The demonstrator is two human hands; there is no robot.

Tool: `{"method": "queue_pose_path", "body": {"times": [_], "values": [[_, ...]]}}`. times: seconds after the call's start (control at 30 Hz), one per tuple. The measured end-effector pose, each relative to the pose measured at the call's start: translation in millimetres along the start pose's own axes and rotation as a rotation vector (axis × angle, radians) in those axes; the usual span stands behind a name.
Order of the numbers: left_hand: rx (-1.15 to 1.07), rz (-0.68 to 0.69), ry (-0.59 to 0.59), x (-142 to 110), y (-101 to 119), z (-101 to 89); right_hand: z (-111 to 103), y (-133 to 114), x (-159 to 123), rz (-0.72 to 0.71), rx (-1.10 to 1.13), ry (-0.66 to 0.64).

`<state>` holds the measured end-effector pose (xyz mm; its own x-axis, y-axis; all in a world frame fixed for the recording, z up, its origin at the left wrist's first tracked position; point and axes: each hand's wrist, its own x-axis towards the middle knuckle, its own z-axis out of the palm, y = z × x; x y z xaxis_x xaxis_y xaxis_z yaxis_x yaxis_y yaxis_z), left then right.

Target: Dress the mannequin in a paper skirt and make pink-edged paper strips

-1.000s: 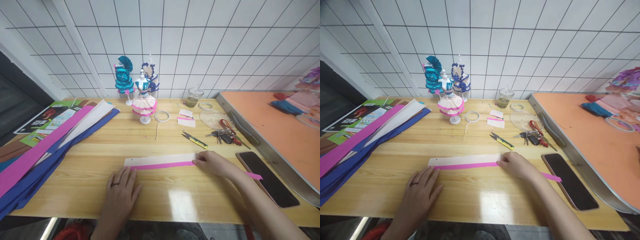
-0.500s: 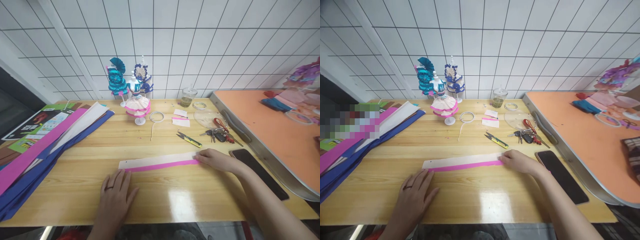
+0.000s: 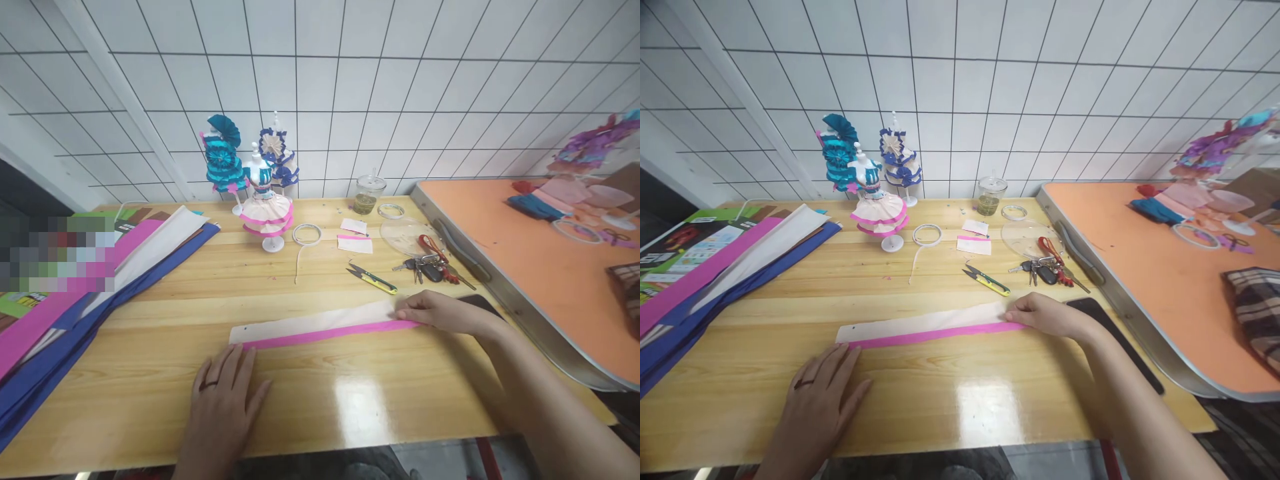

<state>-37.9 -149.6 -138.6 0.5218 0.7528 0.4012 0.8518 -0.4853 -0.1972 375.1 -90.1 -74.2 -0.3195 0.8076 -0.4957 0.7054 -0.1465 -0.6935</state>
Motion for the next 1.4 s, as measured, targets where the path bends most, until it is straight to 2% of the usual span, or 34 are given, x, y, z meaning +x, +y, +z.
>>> {"method": "queue_pose_path", "body": {"times": [0.3, 0.47, 0.57, 0.8, 0.93, 1.13, 1.27, 1.4], "values": [[-0.069, -0.110, -0.052, 0, 7, -4.1, -5, 8, -8, 0.021, 0.027, -0.059], [-0.065, -0.108, -0.050, -1, 8, -3.0, -1, 11, -2, -0.011, -0.029, 0.071], [-0.055, -0.108, -0.056, 0, 7, -3.4, 3, 10, 1, -0.011, -0.099, 0.106], [-0.044, -0.090, -0.044, 1, 7, -4.3, 13, 7, 6, 0.083, -0.338, 0.279], [-0.027, -0.096, -0.050, 1, 8, -5.9, 16, 9, 6, 0.111, -0.375, 0.327], [-0.011, -0.069, -0.053, 2, 5, -6.5, 21, 5, 0, 0.019, -0.289, 0.341], [0.000, -0.025, -0.020, 4, 4, -6.9, 26, 8, -5, -0.102, -0.364, 0.380], [-0.002, -0.058, -0.042, 4, 5, -8.0, 31, 18, -5, -0.224, -0.528, 0.423]]}}
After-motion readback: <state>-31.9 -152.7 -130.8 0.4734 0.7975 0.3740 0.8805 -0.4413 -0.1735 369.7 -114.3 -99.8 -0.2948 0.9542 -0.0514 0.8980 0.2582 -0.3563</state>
